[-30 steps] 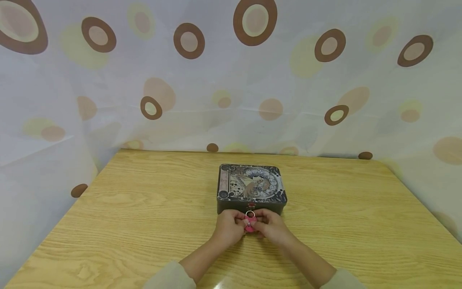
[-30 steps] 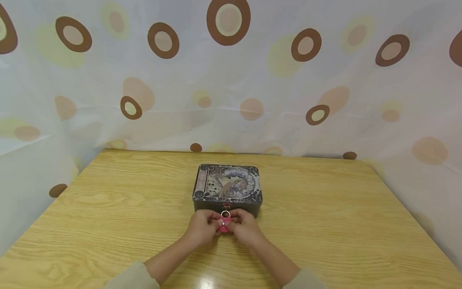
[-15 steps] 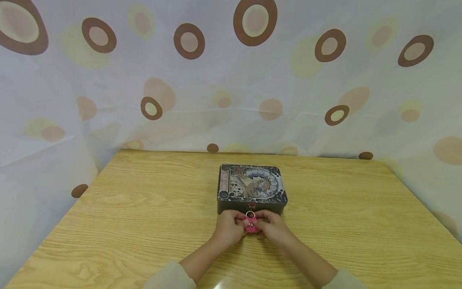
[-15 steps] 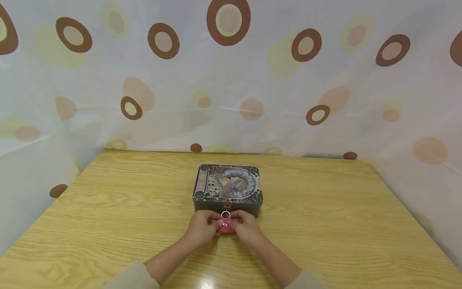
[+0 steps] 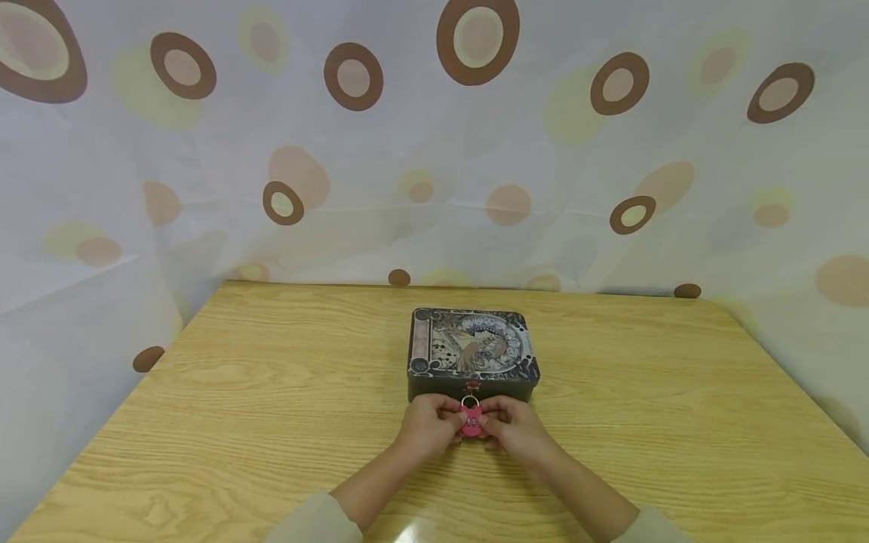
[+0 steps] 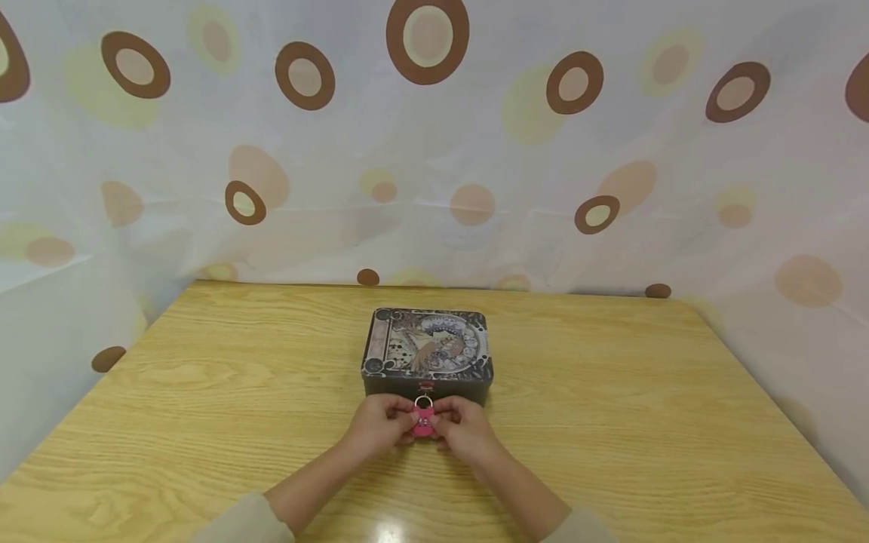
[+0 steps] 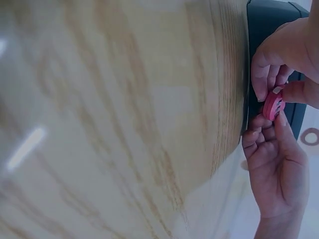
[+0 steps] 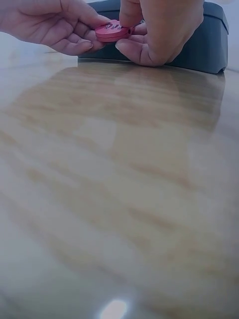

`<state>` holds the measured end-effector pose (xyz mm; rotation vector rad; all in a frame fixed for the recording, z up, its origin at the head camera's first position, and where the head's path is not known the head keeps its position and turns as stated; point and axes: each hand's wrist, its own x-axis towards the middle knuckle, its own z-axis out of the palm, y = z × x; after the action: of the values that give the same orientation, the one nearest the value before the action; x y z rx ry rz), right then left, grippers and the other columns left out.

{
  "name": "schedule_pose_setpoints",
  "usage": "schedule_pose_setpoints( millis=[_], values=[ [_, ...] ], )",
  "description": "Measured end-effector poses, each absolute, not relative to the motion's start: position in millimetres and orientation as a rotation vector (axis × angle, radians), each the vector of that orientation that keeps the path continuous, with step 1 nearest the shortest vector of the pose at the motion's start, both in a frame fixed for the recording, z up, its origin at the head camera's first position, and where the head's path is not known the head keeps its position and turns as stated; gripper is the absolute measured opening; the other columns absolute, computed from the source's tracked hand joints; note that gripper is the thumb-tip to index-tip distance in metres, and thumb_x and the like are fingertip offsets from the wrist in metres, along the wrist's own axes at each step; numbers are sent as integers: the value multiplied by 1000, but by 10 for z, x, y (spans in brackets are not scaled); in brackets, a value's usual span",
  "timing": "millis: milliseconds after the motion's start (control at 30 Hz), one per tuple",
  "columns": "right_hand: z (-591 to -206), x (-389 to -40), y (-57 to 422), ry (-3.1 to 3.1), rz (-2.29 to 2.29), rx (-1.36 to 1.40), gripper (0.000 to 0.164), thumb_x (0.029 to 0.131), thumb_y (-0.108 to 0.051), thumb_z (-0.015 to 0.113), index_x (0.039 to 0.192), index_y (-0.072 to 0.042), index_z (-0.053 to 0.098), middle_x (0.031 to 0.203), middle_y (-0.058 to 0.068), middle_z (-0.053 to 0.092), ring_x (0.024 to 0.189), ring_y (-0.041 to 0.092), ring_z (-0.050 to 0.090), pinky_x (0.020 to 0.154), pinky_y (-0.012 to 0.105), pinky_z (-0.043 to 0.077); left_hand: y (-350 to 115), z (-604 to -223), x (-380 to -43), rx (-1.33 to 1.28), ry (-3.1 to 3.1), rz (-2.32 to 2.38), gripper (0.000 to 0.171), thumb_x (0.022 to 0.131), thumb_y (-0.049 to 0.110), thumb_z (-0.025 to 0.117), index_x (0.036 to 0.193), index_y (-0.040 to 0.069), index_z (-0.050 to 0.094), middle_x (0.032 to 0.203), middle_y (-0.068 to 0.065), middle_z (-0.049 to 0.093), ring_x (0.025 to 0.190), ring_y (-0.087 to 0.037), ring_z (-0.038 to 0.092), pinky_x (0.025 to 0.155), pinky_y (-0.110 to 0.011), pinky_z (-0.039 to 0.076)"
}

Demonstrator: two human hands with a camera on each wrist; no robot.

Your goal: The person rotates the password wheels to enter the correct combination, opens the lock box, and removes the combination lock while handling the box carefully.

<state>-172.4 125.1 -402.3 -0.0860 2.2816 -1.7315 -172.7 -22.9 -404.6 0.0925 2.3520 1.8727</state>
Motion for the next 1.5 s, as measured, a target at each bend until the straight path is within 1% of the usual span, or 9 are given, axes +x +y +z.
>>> schedule_pose_setpoints(
  millis=[267, 533, 733, 933, 967, 1067, 1200, 1333, 1500],
  values=[
    [-4021, -1729, 1255, 2282, -1728, -88, 24, 91, 1, 49, 109, 16, 48, 88, 12, 61, 68, 10, 54, 63, 24, 52, -245, -4040, -1736, 89, 2264, 1911, 16, 81, -5, 62, 93, -16, 61, 79, -20, 66, 67, -14, 63, 61, -29, 59],
    [-4015, -1725, 1246, 2288, -1735, -78, 23, 90, 2, 49, 108, 16, 49, 87, 11, 60, 68, 9, 54, 62, 23, 52, -246, -4049, -1746, 100, 2248, 1913, 16, 79, -8, 63, 93, -16, 60, 78, -18, 64, 64, -11, 59, 63, -28, 59],
    [-4023, -1729, 1220, 2312, -1736, -48, 21, 89, 3, 50, 106, 15, 51, 86, 11, 60, 70, 9, 55, 62, 24, 52, -236, -4051, -1746, 91, 2262, 1914, 16, 79, -10, 62, 93, -15, 59, 76, -15, 62, 62, -9, 55, 60, -27, 58],
    [-4129, -1762, 1243, 2300, -1800, -83, 20, 88, -1, 56, 103, 12, 54, 86, 13, 61, 72, 11, 56, 62, 26, 53, -225, -4033, -1737, 102, 2317, 1883, 17, 79, -9, 62, 94, -15, 59, 77, -16, 63, 63, -9, 54, 58, -27, 57],
    [-4183, -1788, 1271, 2284, -1824, -140, 19, 88, -3, 57, 102, 9, 55, 86, 11, 61, 72, 11, 57, 61, 26, 53, -223, -4031, -1735, 107, 2330, 1875, 16, 79, -9, 62, 94, -15, 59, 77, -16, 63, 63, -9, 54, 58, -26, 57],
    [-4237, -1808, 1294, 2276, -1854, -166, 17, 87, -5, 59, 99, 8, 56, 83, 8, 60, 71, 11, 57, 60, 26, 54, -221, -4024, -1730, 127, 2373, 1854, 15, 78, -8, 62, 92, -14, 60, 75, -16, 63, 61, -8, 53, 55, -24, 55],
    [-4153, -1771, 1254, 2309, -1806, -81, 20, 87, 0, 56, 103, 12, 54, 84, 10, 59, 72, 12, 56, 60, 25, 53, -219, -4023, -1728, 133, 2404, 1837, 14, 78, -8, 62, 91, -14, 61, 73, -15, 63, 59, -8, 52, 54, -22, 54],
    [-4070, -1744, 1214, 2334, -1759, -21, 19, 88, 3, 52, 104, 14, 53, 83, 9, 58, 71, 11, 54, 60, 23, 51, -212, -4030, -1732, 135, 2435, 1811, 14, 78, -7, 61, 91, -13, 61, 73, -15, 63, 59, -8, 52, 53, -20, 53],
    [-4046, -1730, 1197, 2340, -1744, -31, 19, 88, 5, 52, 103, 15, 52, 82, 9, 57, 70, 11, 53, 60, 23, 52, -226, -4029, -1724, 165, 2434, 1814, 14, 81, -5, 61, 92, -13, 61, 75, -16, 64, 61, -10, 55, 53, -22, 53]
  ],
)
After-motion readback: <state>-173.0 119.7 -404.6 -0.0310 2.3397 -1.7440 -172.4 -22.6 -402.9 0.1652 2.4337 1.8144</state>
